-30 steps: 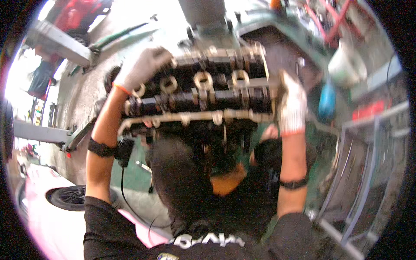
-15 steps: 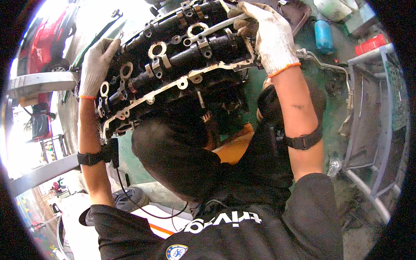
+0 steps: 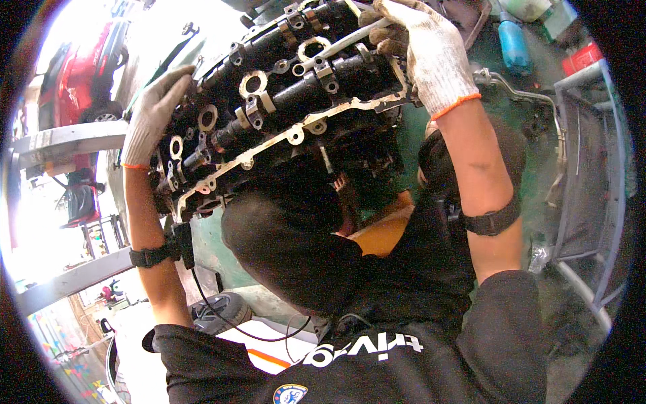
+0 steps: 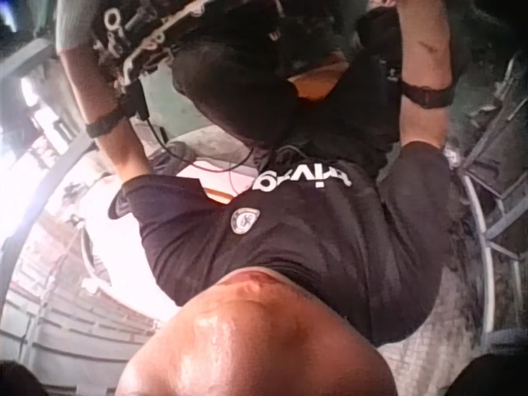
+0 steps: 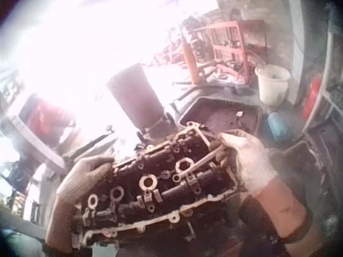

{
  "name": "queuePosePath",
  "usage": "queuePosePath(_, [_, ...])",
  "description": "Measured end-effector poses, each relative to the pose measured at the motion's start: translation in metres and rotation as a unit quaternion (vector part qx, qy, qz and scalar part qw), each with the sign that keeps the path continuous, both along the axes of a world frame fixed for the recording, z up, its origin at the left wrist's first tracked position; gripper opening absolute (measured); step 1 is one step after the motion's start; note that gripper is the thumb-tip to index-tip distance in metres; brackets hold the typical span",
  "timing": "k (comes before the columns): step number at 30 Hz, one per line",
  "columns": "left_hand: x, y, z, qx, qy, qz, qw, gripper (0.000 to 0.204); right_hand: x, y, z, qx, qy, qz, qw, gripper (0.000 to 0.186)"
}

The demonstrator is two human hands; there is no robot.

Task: The person uses a wrench to tighten bolts on a cylinder head while holding it steady with the other hand. The person repeatedly repositions the wrench and adjusts grip to access different bolt locations on the engine component.

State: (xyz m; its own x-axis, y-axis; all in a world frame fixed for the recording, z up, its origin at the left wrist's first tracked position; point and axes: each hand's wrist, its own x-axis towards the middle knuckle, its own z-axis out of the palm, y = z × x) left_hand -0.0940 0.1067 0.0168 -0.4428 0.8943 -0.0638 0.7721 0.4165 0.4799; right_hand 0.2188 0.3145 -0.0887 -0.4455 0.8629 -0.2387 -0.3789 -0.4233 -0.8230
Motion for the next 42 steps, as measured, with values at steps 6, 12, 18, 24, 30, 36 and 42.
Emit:
queuePosePath(6, [0.020,0.003,0.000,0.007,0.221,0.035,0.975,0.044,-0.004,0.005,-0.006,0.033,-0.013,0.003,0.999,0.017])
queuePosePath(12, [0.011,0.005,-0.013,0.035,0.145,0.077,0.986,0.058,-0.004,0.000,0.004,0.018,-0.034,-0.005,0.999,0.014])
queuePosePath(18, [0.007,0.002,-0.020,0.004,0.059,0.103,0.993,0.042,-0.004,-0.006,0.011,0.017,-0.018,-0.007,1.000,0.014])
queuePosePath(24, [0.017,0.012,-0.008,-0.087,0.096,0.161,0.978,0.065,-0.006,-0.008,0.014,0.018,-0.044,-0.030,0.998,0.013])
queuePosePath(30, [0.013,0.001,-0.006,0.048,0.079,0.020,0.996,0.037,-0.004,-0.009,0.016,0.025,-0.056,-0.028,0.998,0.015])
queuePosePath(36, [0.017,0.007,-0.010,0.016,0.218,0.063,0.974,0.041,-0.005,-0.009,0.014,0.023,-0.051,-0.029,0.998,0.014])
queuePosePath(42, [0.021,0.004,-0.007,0.007,0.175,0.133,0.976,0.052,-0.004,-0.007,0.010,0.025,-0.041,-0.024,0.999,0.015])
